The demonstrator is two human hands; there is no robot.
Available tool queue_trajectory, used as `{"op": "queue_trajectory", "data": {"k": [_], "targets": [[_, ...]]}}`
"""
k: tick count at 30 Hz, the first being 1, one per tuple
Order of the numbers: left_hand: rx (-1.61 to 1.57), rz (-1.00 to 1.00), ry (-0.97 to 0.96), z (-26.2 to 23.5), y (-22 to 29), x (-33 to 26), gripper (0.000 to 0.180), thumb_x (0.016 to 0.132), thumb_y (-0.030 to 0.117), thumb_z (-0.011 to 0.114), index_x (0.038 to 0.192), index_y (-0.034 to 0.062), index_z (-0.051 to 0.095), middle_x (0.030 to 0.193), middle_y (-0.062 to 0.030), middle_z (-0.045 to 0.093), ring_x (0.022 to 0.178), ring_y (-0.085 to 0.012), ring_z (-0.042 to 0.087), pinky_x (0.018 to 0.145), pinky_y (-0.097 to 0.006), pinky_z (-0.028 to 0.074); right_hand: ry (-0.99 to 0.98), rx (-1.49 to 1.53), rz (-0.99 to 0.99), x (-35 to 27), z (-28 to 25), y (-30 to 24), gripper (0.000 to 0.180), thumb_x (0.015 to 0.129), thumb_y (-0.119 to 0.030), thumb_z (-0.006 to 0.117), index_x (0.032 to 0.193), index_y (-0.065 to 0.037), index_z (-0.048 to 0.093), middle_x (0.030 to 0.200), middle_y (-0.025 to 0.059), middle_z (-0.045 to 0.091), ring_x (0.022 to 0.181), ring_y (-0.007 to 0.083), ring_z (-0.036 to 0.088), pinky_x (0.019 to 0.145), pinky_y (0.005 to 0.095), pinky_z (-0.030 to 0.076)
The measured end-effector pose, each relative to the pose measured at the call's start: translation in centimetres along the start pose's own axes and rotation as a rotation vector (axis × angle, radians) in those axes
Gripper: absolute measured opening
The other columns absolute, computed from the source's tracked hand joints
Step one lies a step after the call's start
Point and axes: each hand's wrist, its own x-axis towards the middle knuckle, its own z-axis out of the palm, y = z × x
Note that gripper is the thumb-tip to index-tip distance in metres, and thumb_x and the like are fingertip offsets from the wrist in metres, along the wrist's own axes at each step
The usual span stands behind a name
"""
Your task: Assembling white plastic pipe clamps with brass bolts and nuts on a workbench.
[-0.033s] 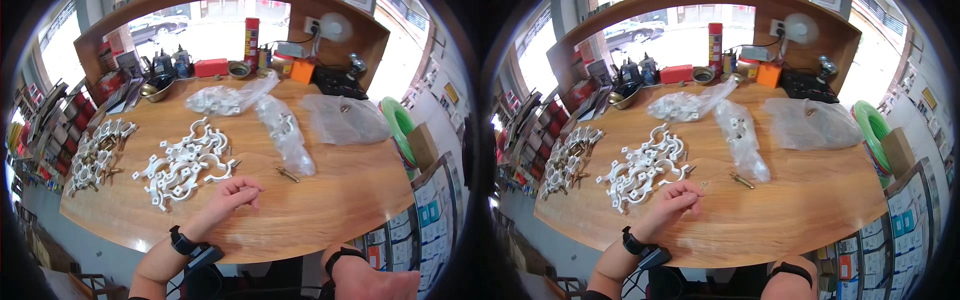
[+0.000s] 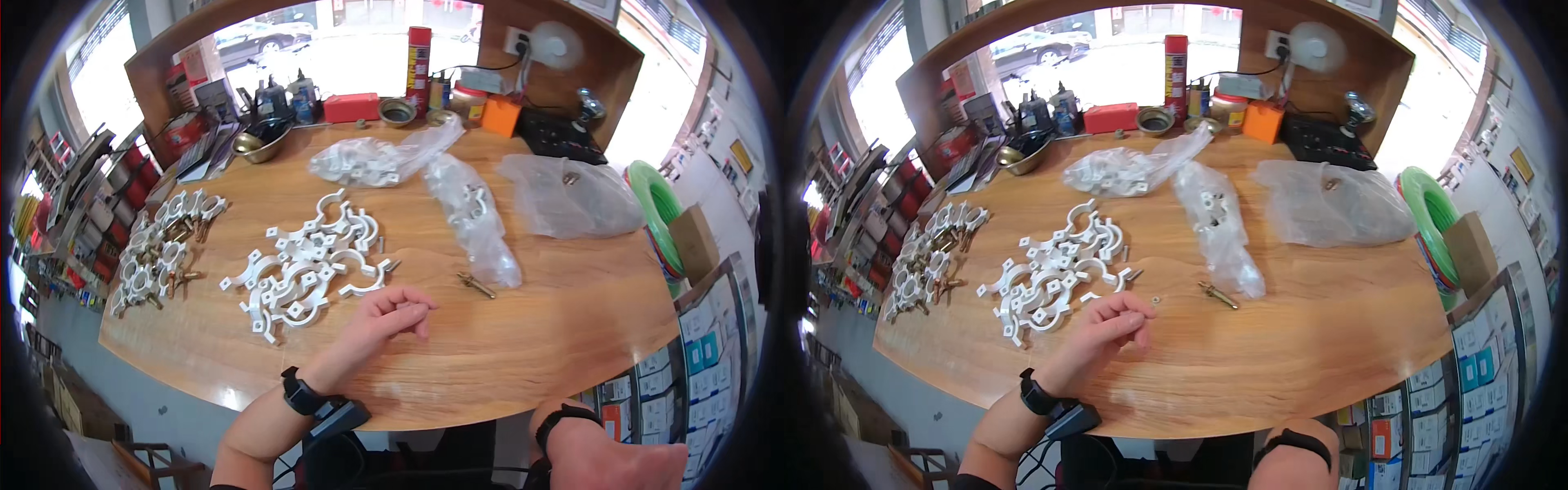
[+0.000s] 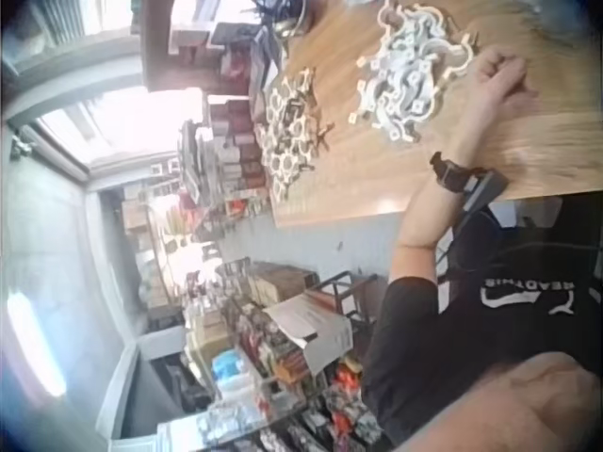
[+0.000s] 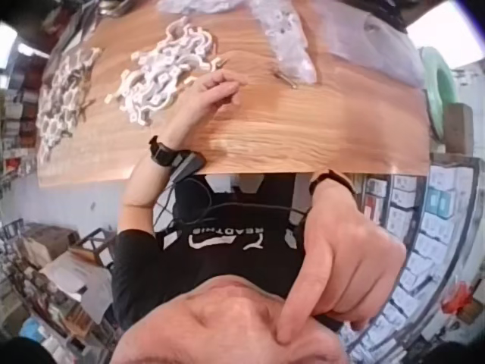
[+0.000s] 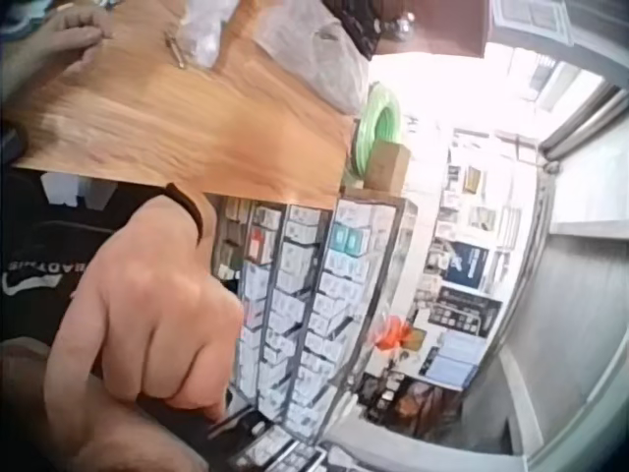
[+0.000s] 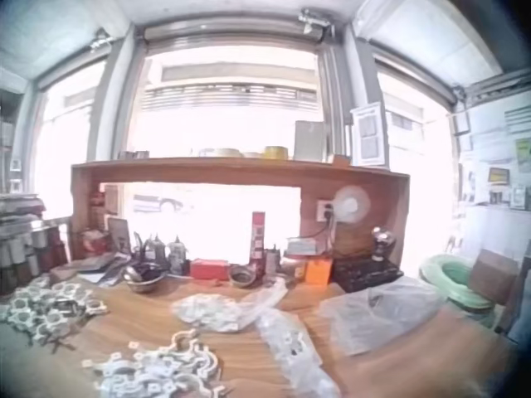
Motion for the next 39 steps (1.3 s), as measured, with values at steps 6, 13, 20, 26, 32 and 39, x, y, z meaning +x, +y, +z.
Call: {"op": "queue_trajectory", "data": {"k": [6,13,20,26,32,39], "targets": [[-0.09,0.038,0.076,-0.7,-0.6,0.7,0.015,0.082,0.011,0.05,0.094,0.003,0.053,0.071,-0.0008,0.052,0.067,-0.0079,0.05,0.061,-0.02,0.041,-0.128,-0.15,0.183,-1.1,-1.2,1.1,0.018,0.075,-0.003,0.046,0.059,0.002,0.053,0.056,0.0117,0.049,0.053,0.0218,0.051,0.069,0.0366,0.046],[0.044,0.198,0.055,-2.5,-1.3,0.8,0.012,0.083,0.014,0.051,0.083,0.0017,0.052,0.062,-0.001,0.051,0.058,-0.008,0.05,0.053,-0.02,0.04,0.076,-1.22,0.928,-9.4,-1.6,2.3,0.005,0.066,-0.01,0.062,0.069,-0.007,0.059,0.063,0.0045,0.056,0.056,0.0228,0.055,0.051,0.0289,0.043],[0.134,0.074,0.137,-0.7,-0.5,-2.9,0.016,0.083,0.023,0.051,0.082,0.0065,0.053,0.061,0.0023,0.05,0.057,-0.007,0.05,0.056,-0.019,0.042,-0.187,-1.651,1.273,-15.7,1.8,0.5,0.054,0.059,-0.024,0.069,0.108,-0.008,0.05,0.113,0.0129,0.047,0.103,0.0297,0.043,0.086,0.0382,0.033],[0.381,-0.061,0.266,0.1,-1.9,-10.3,0.017,0.082,0.021,0.052,0.089,0.0057,0.053,0.063,0.0036,0.05,0.056,-0.0047,0.049,0.054,-0.017,0.042,-0.119,-1.796,1.182,-21.4,1.0,-1.1,0.059,0.061,-0.034,0.067,0.112,-0.01,0.049,0.119,0.0137,0.043,0.112,0.0284,0.038,0.094,0.0381,0.028],[0.383,0.002,0.368,-1.5,-4.4,-13.3,0.018,0.081,0.021,0.054,0.09,0.0051,0.056,0.066,0.0046,0.052,0.059,-0.0032,0.05,0.054,-0.016,0.042,-0.081,-1.788,1.123,-22.3,0.1,-1.2,0.047,0.071,-0.033,0.062,0.109,-0.007,0.052,0.121,0.0106,0.043,0.113,0.025,0.038,0.096,0.0341,0.029],[0.48,0.023,0.436,-0.6,-5.1,-13.0,0.018,0.082,0.019,0.053,0.093,0.0052,0.056,0.07,0.0033,0.053,0.064,-0.0037,0.051,0.06,-0.016,0.044,0.043,-1.79,1.207,-22.3,0.8,-1.4,0.048,0.071,-0.038,0.06,0.109,-0.01,0.053,0.122,0.0083,0.043,0.113,0.0237,0.039,0.095,0.0319,0.03]]}}
